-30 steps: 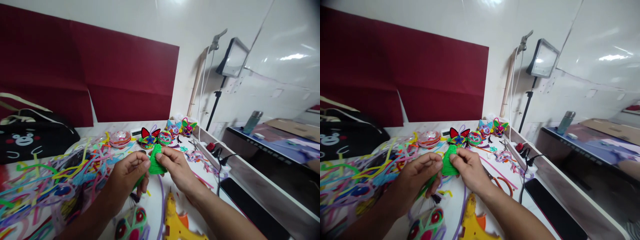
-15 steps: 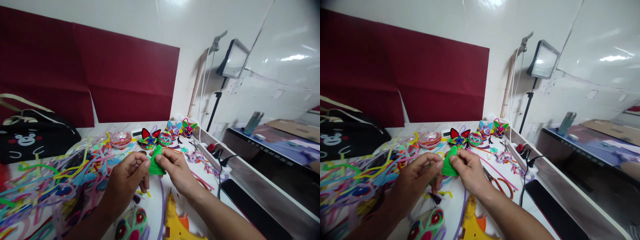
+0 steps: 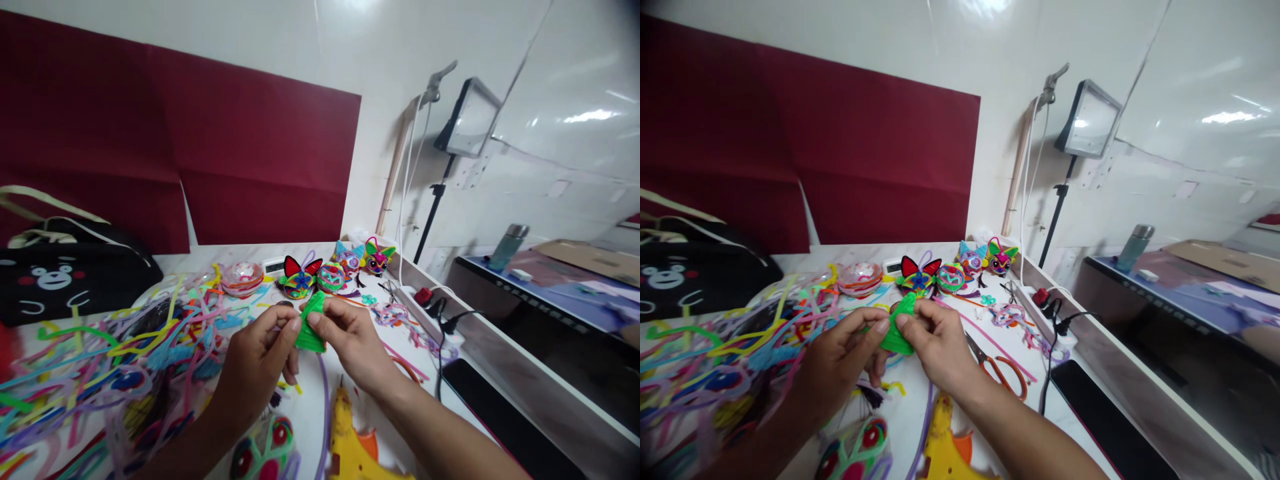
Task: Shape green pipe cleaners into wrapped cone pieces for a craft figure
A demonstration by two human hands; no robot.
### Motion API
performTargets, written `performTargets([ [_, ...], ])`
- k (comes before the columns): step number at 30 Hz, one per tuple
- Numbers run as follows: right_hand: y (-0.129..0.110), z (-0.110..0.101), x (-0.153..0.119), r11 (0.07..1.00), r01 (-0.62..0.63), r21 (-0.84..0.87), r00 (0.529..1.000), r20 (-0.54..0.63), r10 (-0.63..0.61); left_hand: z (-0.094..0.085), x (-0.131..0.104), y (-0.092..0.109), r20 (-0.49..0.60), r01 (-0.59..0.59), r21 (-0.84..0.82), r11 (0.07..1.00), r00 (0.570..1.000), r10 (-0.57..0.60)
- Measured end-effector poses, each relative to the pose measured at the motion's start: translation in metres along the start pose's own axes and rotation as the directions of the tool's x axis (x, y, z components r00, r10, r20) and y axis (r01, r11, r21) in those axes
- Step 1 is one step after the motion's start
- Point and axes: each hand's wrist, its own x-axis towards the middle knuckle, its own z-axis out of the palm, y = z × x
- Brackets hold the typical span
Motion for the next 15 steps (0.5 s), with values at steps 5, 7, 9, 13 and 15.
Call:
performTargets([
  [5,-0.0016,0.0004,-0.0001,1.000,-0.020,0.018,1.000,0.019,0.019,0.0017,-0.0013,0.0005,-0.025,0.008,-0.023,1.000,1.000,-0.009],
  [7,-0.0020,0.0004,0.0000,0.999,-0.030,0.028,0.999,0.022,0.029,0.0025,-0.0020,0.0012,-0.028,0.006,-0.017,1.000,1.000,-0.007],
  [9,-0.0021,0.0001,0.0003,0.999,-0.037,0.038,0.999,0.017,0.036,0.0034,-0.0026,0.0020,-0.039,0.002,-0.018,1.000,0.999,-0.003],
  [13,-0.0012,-0.0012,0.0011,1.000,-0.012,0.013,1.000,-0.028,0.012,0.0048,-0.0028,0.0019,-0.048,-0.004,-0.022,1.000,0.999,0.003],
  [15,-0.0003,-0.0020,0.0014,1.000,-0.001,-0.004,0.999,-0.050,0.000,0.0047,-0.0026,0.0008,-0.036,-0.001,-0.007,1.000,0.999,0.001],
])
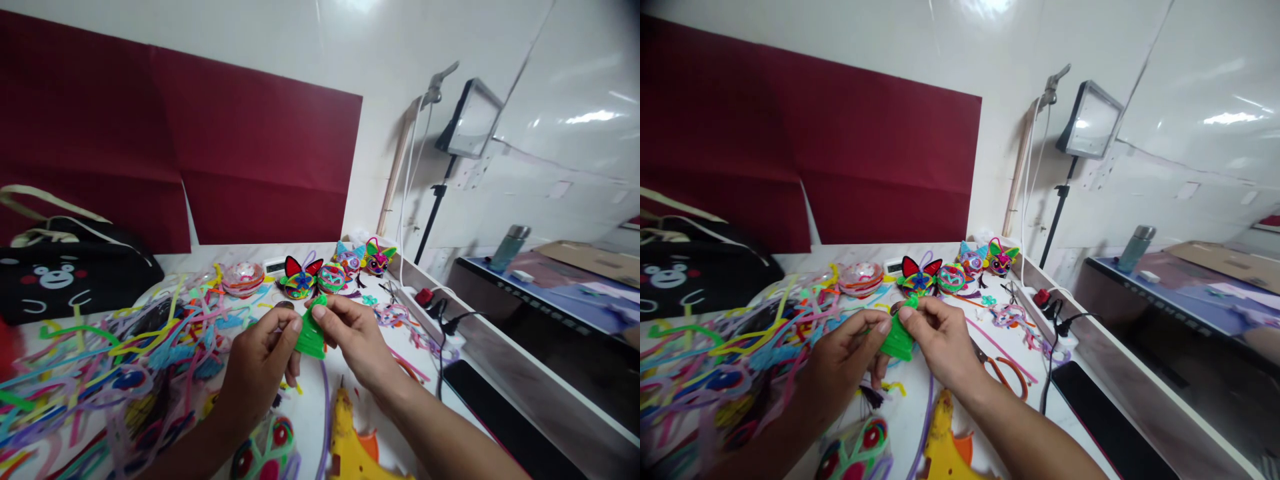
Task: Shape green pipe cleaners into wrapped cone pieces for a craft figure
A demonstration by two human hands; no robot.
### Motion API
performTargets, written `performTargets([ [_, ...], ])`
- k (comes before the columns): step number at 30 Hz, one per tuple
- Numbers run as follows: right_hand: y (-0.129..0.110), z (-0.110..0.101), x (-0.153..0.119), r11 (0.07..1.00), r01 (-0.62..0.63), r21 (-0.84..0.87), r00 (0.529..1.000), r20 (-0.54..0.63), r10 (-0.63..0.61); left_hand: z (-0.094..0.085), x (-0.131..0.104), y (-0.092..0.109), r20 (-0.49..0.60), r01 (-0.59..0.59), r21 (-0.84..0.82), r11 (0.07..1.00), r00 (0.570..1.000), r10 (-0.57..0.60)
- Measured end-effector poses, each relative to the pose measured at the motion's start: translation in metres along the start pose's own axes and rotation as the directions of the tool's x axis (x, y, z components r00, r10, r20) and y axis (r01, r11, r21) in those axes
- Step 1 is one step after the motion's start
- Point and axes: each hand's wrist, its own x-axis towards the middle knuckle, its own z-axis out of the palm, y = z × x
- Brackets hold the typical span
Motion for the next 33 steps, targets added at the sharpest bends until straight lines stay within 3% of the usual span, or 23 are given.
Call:
performTargets([
  [22,0.009,-0.003,0.002,0.999,-0.022,0.024,0.998,-0.060,0.024,0.002,0.000,-0.010,0.022,-0.055,0.137,0.989,0.998,0.053],
  [33,0.010,-0.008,0.004,0.999,0.035,0.022,0.994,-0.104,-0.033,-0.002,0.003,-0.005,0.158,0.133,-0.128,0.983,0.981,-0.112],
])
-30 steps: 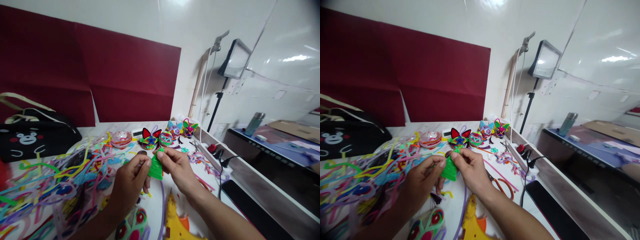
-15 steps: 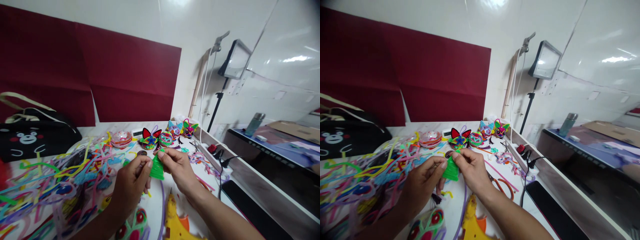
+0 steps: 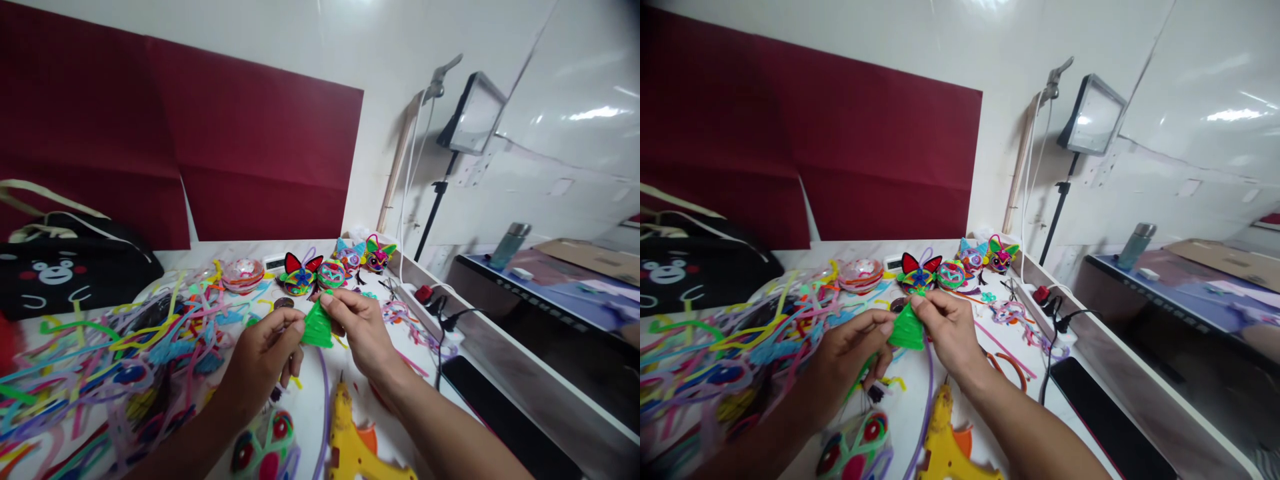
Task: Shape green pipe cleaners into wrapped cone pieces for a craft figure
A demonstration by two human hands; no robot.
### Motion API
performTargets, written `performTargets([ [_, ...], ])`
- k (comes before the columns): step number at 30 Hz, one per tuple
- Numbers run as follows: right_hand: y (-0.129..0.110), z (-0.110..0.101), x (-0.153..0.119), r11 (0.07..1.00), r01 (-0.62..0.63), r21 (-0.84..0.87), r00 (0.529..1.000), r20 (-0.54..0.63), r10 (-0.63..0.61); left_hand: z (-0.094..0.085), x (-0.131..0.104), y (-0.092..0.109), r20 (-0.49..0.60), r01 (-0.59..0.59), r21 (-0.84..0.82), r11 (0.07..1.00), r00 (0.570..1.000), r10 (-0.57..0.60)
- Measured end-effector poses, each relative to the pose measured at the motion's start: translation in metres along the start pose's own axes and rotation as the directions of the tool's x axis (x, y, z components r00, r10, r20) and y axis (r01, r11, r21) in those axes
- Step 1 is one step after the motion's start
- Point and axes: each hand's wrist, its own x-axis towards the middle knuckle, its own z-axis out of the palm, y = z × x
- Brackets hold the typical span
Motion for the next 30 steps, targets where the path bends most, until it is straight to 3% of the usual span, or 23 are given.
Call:
performTargets([
  [11,-0.0037,-0.0020,0.0024,0.993,0.060,-0.104,0.997,-0.051,-0.065,-0.0065,0.0004,-0.0030,-0.060,-0.042,0.215,0.976,0.997,0.056],
  [30,-0.0015,-0.0019,0.0021,0.986,0.090,-0.142,0.989,-0.102,-0.105,-0.0032,0.0014,0.0002,-0.063,0.015,0.170,0.985,0.998,-0.004],
])
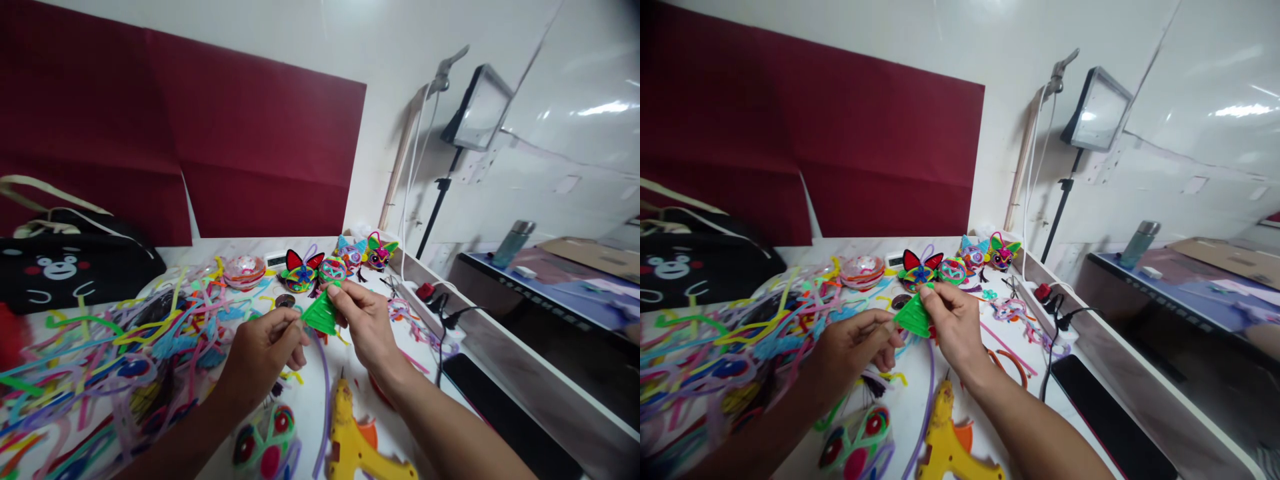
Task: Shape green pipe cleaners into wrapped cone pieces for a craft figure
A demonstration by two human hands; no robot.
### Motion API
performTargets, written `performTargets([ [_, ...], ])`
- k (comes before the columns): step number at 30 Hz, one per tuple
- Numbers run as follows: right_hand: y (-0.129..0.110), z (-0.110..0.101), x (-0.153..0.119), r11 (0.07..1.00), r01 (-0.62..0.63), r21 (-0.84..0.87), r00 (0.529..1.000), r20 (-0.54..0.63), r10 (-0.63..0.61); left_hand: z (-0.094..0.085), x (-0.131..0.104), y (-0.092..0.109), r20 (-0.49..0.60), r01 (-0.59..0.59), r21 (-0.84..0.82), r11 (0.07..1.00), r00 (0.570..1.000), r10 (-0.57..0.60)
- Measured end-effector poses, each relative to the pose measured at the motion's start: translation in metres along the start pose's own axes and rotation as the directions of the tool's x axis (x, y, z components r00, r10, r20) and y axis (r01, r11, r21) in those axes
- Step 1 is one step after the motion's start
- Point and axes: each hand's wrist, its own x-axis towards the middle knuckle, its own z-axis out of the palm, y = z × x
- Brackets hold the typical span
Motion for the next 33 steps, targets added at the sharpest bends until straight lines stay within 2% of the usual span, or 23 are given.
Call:
performTargets([
  [9,-0.002,0.002,-0.004,0.997,0.005,-0.072,1.000,-0.004,-0.005,0.003,0.002,-0.001,-0.006,0.034,-0.003,0.999,0.999,-0.034],
  [16,-0.001,0.002,-0.007,0.992,0.056,-0.112,0.998,0.000,-0.056,0.003,0.002,-0.003,-0.023,0.034,-0.025,0.999,0.999,-0.034],
  [21,-0.008,0.004,-0.015,0.960,0.191,-0.203,0.982,0.038,-0.187,0.002,0.002,-0.006,-0.042,0.039,-0.042,0.998,0.998,-0.041],
  [25,-0.014,0.007,-0.023,0.910,0.336,-0.243,0.942,0.109,-0.318,0.001,0.002,-0.005,-0.082,0.021,-0.060,0.998,0.996,-0.025],
  [33,-0.015,0.010,-0.030,0.861,0.441,-0.255,0.896,0.173,-0.408,0.002,-0.001,0.004,-0.126,0.006,0.006,1.000,0.992,-0.005],
])
